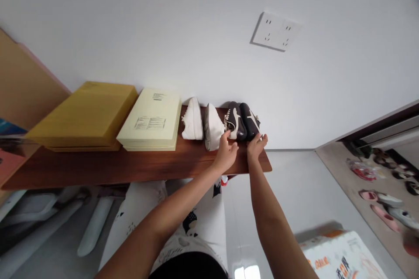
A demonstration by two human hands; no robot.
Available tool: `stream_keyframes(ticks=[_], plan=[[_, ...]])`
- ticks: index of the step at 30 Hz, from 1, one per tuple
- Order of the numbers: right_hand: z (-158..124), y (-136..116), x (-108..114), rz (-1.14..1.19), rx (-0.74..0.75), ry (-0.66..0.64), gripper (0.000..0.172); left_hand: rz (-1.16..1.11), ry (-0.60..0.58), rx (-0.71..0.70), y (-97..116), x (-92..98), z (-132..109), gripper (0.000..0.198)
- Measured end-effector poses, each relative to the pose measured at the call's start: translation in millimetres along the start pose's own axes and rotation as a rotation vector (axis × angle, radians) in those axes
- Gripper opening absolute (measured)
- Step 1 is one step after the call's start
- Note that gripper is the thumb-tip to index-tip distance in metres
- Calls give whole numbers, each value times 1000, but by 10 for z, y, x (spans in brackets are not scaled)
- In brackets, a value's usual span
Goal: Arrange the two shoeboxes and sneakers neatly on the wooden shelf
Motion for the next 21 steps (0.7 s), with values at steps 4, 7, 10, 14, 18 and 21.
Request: stream_keyframes(ticks=[4, 7, 10, 14, 18, 21], plan=[[-176, 46, 113, 20, 8, -12, 70, 76, 18, 31, -147, 827, -744, 49], [-258, 83, 203, 27, 22, -26, 66, 157, 120, 123, -298, 1548, -1085, 51], [-337, 128, 301, 11, 34, -13, 63, 235, 332, 164, -352, 2218, -1204, 56], [-498, 175, 426, -71, 75, -78, 49, 275, 565, 196, -270, 2858, -1216, 61], [-629, 130, 495, -220, 182, -137, 37, 280, 613, 220, -216, 3148, -1268, 61], [-663, 76, 505, -266, 214, -130, 35, 318, 560, 228, -239, 3240, -1356, 57]])
Point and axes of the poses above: each hand's wrist, its own z-axis towards the middle knuckle, its own x-axis out of the back of the hand, y = z × x, the point moved 1 cm from there along z, towards the middle knuckle, and after that the axes turned 7 degrees about y, right-handed, at the moved point
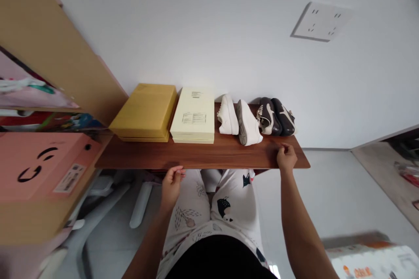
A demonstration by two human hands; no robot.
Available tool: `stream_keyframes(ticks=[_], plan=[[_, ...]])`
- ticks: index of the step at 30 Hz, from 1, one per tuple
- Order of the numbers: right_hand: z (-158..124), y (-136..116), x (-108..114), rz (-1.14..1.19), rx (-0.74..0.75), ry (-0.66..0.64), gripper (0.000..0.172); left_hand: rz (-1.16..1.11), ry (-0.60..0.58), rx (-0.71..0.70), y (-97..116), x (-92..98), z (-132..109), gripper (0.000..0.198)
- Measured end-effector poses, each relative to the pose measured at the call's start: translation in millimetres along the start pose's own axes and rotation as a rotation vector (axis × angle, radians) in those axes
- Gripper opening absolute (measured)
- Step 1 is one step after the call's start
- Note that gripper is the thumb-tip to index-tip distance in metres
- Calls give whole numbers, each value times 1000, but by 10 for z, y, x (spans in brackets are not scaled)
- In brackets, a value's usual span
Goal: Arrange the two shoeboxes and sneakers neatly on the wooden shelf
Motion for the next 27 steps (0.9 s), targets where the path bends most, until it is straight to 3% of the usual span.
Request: stream_keyframes(ticks=[7, 11, 15, 17, 20, 23, 25, 27], plan=[[13, 33, -34, 11, -4, 71, 30, 95, -76, -61, -69, 136, 66, 47], [21, -2, 15, 230, -161, 257, 25, 93, -4, -74, 41, 294, 200, 47], [-325, -436, 79, 556, -309, 403, 19, 33, 170, -51, 149, 678, 450, 44], [-711, -840, 35, 678, -238, 284, 20, -38, 306, -22, 182, 897, 632, 39], [-1424, -1568, -152, 813, -106, -185, 28, -153, 444, 13, 246, 1141, 924, 30], [-2048, -2278, -422, 913, -17, -706, 37, -223, 463, 29, 350, 1239, 1183, 30], [-2336, -2671, -626, 938, 12, -912, 41, -220, 451, 63, 428, 1247, 1330, 32], [-2530, -2983, -844, 891, 8, -1021, 48, -192, 450, 115, 505, 1237, 1466, 32]])
Point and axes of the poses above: each hand's wrist, its own z-axis towards the middle knuckle, its own x-axis out of the back of the hand, y = z × x, the point moved 1 cm from there along z, towards the middle knuckle, and after that the axes turned 7 degrees about y, right-handed, at the moved point
